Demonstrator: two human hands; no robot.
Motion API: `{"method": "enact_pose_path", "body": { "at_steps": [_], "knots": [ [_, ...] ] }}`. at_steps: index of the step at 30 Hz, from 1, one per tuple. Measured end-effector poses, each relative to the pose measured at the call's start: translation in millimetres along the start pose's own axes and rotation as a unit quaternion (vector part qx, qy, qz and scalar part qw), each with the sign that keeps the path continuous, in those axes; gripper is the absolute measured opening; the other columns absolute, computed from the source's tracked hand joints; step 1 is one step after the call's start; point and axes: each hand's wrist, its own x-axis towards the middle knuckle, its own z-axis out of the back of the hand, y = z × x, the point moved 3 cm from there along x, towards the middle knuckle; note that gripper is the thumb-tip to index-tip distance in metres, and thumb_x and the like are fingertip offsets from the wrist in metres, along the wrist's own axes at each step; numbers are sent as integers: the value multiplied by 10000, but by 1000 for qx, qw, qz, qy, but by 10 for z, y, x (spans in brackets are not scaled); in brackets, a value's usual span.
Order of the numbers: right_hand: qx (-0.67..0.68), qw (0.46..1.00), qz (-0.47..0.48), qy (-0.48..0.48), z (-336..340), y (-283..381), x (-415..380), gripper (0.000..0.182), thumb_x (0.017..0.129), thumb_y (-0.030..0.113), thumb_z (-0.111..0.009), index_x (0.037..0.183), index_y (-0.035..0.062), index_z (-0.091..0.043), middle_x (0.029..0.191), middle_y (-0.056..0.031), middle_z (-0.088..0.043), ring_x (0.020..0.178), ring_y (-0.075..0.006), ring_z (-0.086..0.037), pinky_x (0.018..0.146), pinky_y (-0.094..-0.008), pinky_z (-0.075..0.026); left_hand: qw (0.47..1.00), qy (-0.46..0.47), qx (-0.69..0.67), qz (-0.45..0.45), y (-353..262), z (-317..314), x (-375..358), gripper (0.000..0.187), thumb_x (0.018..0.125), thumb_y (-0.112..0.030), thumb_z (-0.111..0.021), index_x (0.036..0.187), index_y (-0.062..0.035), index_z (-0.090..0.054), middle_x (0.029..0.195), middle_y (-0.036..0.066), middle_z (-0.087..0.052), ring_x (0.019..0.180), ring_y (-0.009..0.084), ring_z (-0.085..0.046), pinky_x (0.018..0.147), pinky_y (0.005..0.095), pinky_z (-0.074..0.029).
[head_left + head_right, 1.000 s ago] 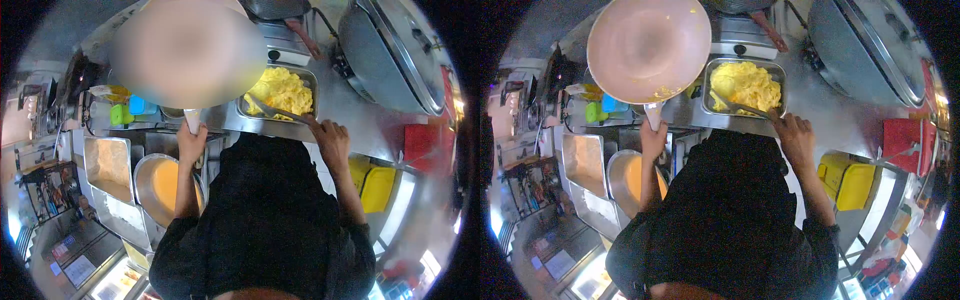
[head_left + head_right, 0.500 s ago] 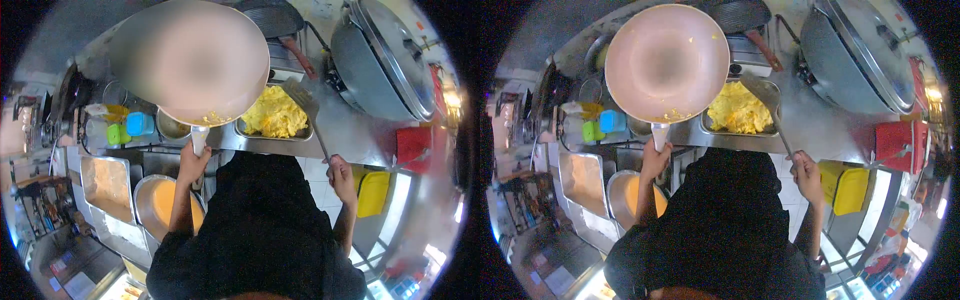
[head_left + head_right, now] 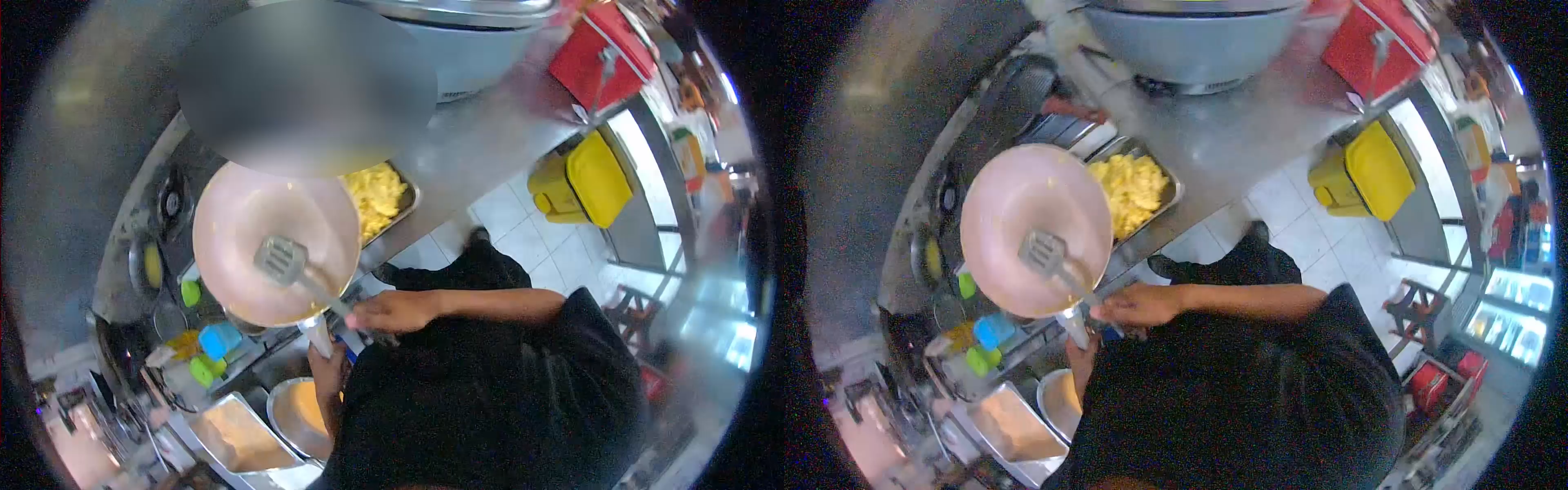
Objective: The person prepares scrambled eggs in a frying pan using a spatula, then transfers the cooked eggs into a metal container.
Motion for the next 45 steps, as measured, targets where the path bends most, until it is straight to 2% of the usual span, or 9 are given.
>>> {"method": "enact_pose_path", "body": {
  "at_steps": [4,13,16,22,29,35,39,43,45],
  "knots": [
    [-194,975,-37,103,140,-166,-461,698,895,583,-203,786,9,-585,711,-192,-567,664,-383,-536,651,-437,-436,997,-42,28,-59,725,-256,-261,207,765,-44,-578,937,-46,-462,796,44,-481,725,111,-478,649,248,-413],
    [-227,971,-71,-38,1533,-912,-2781,707,845,649,-292,870,33,-637,804,-141,-639,739,-297,-612,710,-387,-469,996,-42,74,23,396,-1940,-1383,285,734,-3,-580,1001,-23,-479,892,63,-516,831,152,-510,749,281,-423],
    [-85,981,-118,-127,1983,-1130,-3772,665,851,620,-348,884,17,-626,753,-112,-629,726,-215,-602,680,-344,-470,979,23,138,-145,1389,-2137,-1077,82,759,-40,-592,810,-31,-528,754,37,-531,669,126,-526,619,256,-437],
    [12,978,-145,-151,1861,-1360,-5060,635,842,603,-377,850,12,-609,730,-82,-622,670,-178,-593,649,-312,-473,950,292,106,-30,253,-4002,-992,113,779,-72,-592,793,-48,-482,652,20,-500,511,105,-479,479,236,-408],
    [156,911,-54,-377,1556,-2214,-5493,194,868,205,-566,840,20,-519,673,-12,-556,598,-79,-532,532,-235,-442,872,466,123,84,156,-5563,-658,194,785,-114,-601,857,-69,-426,548,-10,-426,404,91,-439,353,246,-389],
    [115,833,-213,-497,1978,-2756,-5484,241,873,214,-527,914,-23,-529,690,-92,-597,578,-146,-564,516,-297,-456,801,559,181,115,724,-6503,-5,209,766,-110,-616,826,-64,-421,521,6,-429,386,109,-437,355,267,-403],
    [-65,779,-239,-576,2400,-3810,-5304,406,850,333,-523,1061,-13,-539,862,-220,-631,788,-329,-627,728,-397,-485,800,574,117,127,895,-6964,535,186,776,-117,-607,844,-83,-437,579,2,-459,418,110,-451,383,270,-408],
    [45,808,-263,-525,3124,-3559,-5181,407,853,342,-549,1000,-38,-530,714,-169,-629,590,-218,-618,556,-328,-479,819,543,100,158,874,-7398,1136,200,783,-122,-595,904,-83,-440,646,4,-503,489,108,-491,412,260,-404],
    [-34,782,-296,-548,3358,-3735,-5101,416,860,352,-540,1017,-32,-511,695,-146,-633,541,-204,-615,520,-313,-483,824,532,81,174,1706,-7715,1749,285,780,-141,-600,990,-78,-418,669,19,-516,533,103,-507,419,264,-405]
  ]
}}
